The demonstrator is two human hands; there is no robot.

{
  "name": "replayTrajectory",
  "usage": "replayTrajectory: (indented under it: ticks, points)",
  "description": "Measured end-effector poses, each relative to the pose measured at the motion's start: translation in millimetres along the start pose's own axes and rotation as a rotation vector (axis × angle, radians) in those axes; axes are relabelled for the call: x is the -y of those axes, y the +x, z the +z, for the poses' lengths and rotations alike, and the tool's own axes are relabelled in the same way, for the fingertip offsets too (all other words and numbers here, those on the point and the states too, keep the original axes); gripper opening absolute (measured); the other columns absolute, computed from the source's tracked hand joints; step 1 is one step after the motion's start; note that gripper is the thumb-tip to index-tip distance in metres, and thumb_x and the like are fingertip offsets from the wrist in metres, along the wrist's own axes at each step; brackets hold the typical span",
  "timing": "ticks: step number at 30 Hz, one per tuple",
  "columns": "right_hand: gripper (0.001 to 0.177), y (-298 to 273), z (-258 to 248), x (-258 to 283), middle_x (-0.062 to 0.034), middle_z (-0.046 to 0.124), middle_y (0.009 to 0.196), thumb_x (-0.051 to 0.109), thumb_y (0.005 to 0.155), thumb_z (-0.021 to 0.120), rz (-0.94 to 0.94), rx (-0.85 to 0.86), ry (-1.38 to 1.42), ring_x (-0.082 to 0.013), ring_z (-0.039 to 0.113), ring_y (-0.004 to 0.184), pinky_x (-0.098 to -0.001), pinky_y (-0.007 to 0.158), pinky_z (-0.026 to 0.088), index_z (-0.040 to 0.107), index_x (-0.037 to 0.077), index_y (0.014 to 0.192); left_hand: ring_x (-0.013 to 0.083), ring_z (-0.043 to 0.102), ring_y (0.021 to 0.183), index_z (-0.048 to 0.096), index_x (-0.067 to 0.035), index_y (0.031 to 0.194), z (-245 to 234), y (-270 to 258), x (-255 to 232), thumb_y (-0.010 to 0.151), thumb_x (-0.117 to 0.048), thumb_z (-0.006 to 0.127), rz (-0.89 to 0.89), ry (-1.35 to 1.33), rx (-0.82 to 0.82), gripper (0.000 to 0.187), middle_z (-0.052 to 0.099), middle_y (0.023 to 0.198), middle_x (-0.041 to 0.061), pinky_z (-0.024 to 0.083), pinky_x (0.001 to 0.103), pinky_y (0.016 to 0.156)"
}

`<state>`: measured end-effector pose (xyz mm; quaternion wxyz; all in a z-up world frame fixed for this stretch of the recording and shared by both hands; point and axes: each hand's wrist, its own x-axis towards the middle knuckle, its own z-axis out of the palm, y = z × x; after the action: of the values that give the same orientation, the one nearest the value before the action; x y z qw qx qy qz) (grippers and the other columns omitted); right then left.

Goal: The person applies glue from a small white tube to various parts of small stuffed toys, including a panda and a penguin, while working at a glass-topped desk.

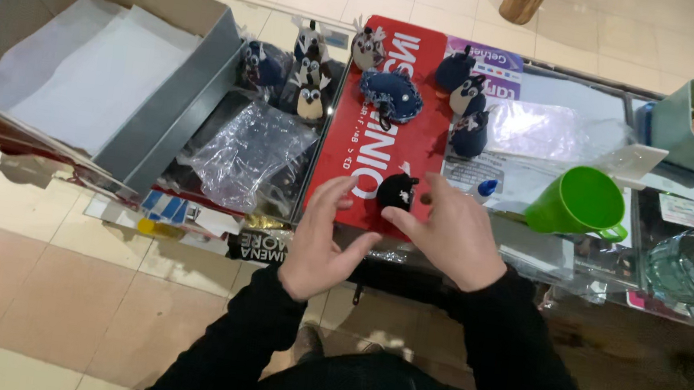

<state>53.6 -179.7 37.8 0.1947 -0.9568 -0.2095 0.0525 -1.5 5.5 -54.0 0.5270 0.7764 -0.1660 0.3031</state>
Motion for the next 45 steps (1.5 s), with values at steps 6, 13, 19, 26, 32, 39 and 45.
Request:
replayTrajectory:
  ticks: [6,13,19,26,32,39,45]
  points:
    - [0.082,10,60,-60,-0.0227,0.072,0.115,0.028,0.08,0.083,-0.012,-0.104,0.182,-0.045,0.068,0.105,-0.0551,0.09,0.052,0.049,-0.004,0.147,0.0488,0.05,0.134,0.033,0.008,0.15,23,2,12,0.09,-0.011,0.077,-0.076,-0.177,0.027,0.077,0.042,0.143,0.03,0.05,0.055,0.107]
    - [0.062,25,101,-81,-0.0157,0.07,0.107,0.024,0.081,0.084,-0.219,-0.312,0.253,-0.0372,0.068,0.095,-0.0475,0.088,0.054,0.062,0.002,0.134,0.0446,0.049,0.136,0.017,0.005,0.158,44,3,32,0.091,-0.011,0.075,-0.202,-0.424,-0.005,0.091,0.036,0.148,0.028,0.045,0.053,0.112]
    - [0.043,26,114,-77,-0.0136,0.063,0.106,0.031,0.08,0.084,-0.245,-0.453,0.286,-0.0386,0.066,0.093,-0.046,0.081,0.053,0.065,0.005,0.109,0.0322,0.056,0.13,0.022,0.0,0.158,51,5,45,0.084,-0.001,0.081,-0.258,-0.506,-0.039,0.094,0.04,0.145,0.018,0.052,0.04,0.107]
    - [0.037,9,104,-68,-0.0188,0.057,0.075,0.018,0.079,0.084,-0.102,-0.429,0.626,-0.0349,0.064,0.063,-0.0392,0.054,0.048,0.054,0.005,0.099,0.0169,0.06,0.121,0.062,0.002,0.132,43,9,34,0.081,-0.005,0.086,-0.336,-0.636,-0.051,0.056,0.047,0.14,0.011,0.057,0.025,0.098]
    - [0.041,-4,92,-56,-0.0191,0.059,0.073,0.016,0.077,0.086,-0.117,-0.429,0.675,-0.0298,0.062,0.058,-0.0359,0.049,0.046,0.054,0.004,0.098,0.0284,0.072,0.112,0.077,0.002,0.1,36,16,21,0.086,-0.002,0.082,-0.292,-0.497,-0.112,0.015,0.066,0.113,0.017,0.062,0.029,0.086]
    - [0.043,-13,76,-42,-0.0217,0.063,0.08,0.016,0.075,0.089,-0.134,-0.436,0.67,-0.0318,0.064,0.064,-0.0363,0.048,0.047,0.055,0.003,0.098,0.0313,0.071,0.113,0.074,-0.001,0.091,25,25,-15,0.101,-0.011,0.064,-0.32,-0.461,-0.106,0.017,0.07,0.107,0.019,0.061,0.04,0.09]
    - [0.044,-17,74,-39,-0.0182,0.064,0.08,0.016,0.074,0.089,-0.08,-0.43,0.712,-0.025,0.061,0.065,-0.0336,0.049,0.049,0.054,0.002,0.098,0.0278,0.069,0.109,0.075,0.002,0.102,20,22,-16,0.105,-0.023,0.056,-0.355,-0.491,-0.1,0.031,0.068,0.113,0.023,0.064,0.038,0.083]
